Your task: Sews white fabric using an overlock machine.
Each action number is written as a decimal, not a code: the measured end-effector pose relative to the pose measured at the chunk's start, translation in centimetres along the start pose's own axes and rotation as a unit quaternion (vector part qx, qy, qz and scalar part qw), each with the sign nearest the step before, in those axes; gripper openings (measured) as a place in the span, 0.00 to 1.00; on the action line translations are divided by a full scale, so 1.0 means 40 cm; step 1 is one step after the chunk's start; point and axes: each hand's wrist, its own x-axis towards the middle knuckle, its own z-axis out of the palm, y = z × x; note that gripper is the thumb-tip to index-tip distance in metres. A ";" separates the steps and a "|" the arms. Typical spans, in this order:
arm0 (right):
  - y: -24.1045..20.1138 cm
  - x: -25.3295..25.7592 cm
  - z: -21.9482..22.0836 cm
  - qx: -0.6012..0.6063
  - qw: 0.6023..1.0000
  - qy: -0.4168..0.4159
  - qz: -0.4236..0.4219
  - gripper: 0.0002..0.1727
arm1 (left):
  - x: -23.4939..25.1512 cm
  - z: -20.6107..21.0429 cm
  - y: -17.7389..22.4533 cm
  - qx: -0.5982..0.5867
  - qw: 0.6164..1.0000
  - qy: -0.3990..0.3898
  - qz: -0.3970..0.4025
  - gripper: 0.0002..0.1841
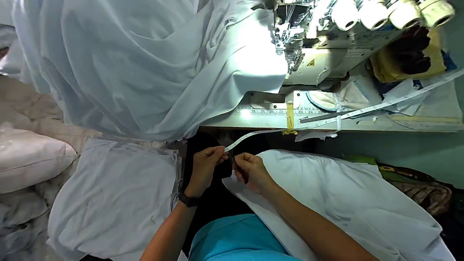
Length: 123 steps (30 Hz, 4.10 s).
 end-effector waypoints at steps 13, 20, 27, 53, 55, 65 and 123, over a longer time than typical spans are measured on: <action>-0.015 0.000 0.013 0.030 0.997 0.030 -0.060 0.09 | -0.002 0.048 -0.008 -0.016 1.000 0.018 0.001 0.09; -0.083 0.009 -0.034 0.010 0.987 0.004 -0.161 0.09 | 0.022 0.068 0.021 0.048 0.988 0.005 0.145 0.09; -0.215 0.151 -0.114 -0.194 0.756 0.238 -0.578 0.10 | 0.091 0.167 0.200 0.231 0.861 -0.040 0.452 0.09; -0.218 0.096 -0.038 -0.127 0.834 0.186 -0.504 0.10 | 0.224 0.276 0.229 0.537 0.569 0.041 0.621 0.16; -0.221 0.095 -0.034 -0.159 0.811 0.192 -0.530 0.07 | 0.232 0.267 0.228 0.530 0.578 0.025 0.620 0.17; -0.359 0.196 -0.040 -0.297 0.699 0.278 -0.588 0.07 | 0.374 0.217 0.392 0.457 0.696 -0.164 0.528 0.17; -0.282 0.145 -0.024 -0.364 0.738 -0.082 -0.562 0.47 | -0.089 -0.174 0.252 0.094 0.841 -0.111 0.522 0.14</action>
